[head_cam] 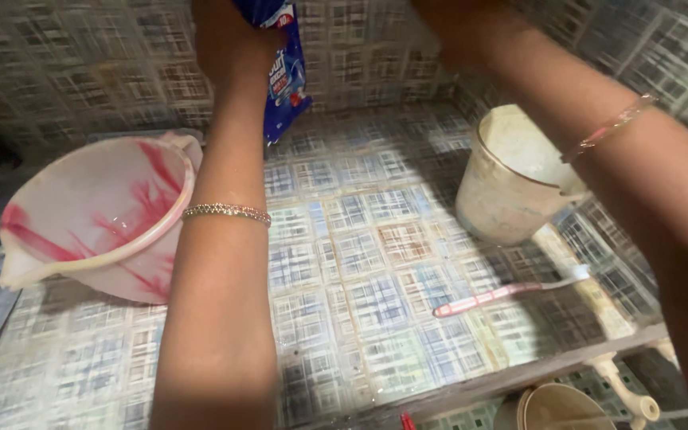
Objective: The person washes a small object under a tap, then organizes bathroom items on a tiled shelf. They move a pink pitcher, a toothbrush, a small cup, a blue detergent bottle, and a yellow soap dispenser, placing them in different positions on the shelf.
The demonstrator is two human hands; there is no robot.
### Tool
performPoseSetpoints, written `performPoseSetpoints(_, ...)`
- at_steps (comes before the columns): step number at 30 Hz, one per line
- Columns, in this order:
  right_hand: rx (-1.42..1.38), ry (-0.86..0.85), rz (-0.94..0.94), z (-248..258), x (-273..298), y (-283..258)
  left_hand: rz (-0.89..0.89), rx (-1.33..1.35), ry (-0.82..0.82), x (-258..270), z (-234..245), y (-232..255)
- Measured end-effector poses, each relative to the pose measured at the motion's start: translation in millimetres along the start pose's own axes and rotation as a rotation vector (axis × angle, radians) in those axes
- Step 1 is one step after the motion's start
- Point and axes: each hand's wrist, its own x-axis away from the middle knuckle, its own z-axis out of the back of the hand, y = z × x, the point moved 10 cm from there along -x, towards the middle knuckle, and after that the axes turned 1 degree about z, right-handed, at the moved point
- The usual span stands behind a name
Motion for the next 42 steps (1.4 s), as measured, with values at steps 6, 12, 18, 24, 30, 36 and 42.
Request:
performPoseSetpoints(6,-0.476,0.064,-0.202,-12,47,56,0.072,-0.042,-0.122,18,-39,-9)
performPoseSetpoints(12,-0.839,-0.237,-0.337,-23,71,-8,0.032,-0.037,-0.127,39,-57,-37)
performPoseSetpoints(18,-0.681,-0.632,-0.291,-71,111,-141,0.119,-0.068,-0.237,46,-55,-38)
performPoseSetpoints(24,-0.697,-0.291,-0.091,-61,129,-173,0.129,-0.117,-0.272,49,-48,-25)
performPoseSetpoints(30,-0.108,-0.13,-0.331,14,189,-71,0.102,-0.099,-0.235,49,-41,-21)
performPoseSetpoints(36,-0.11,-0.185,-0.537,-2,240,-15,0.068,-0.115,-0.211,55,-39,-19)
performPoseSetpoints(42,-0.117,0.109,-0.4,-19,170,26,0.122,-0.135,-0.252,57,-28,-17)
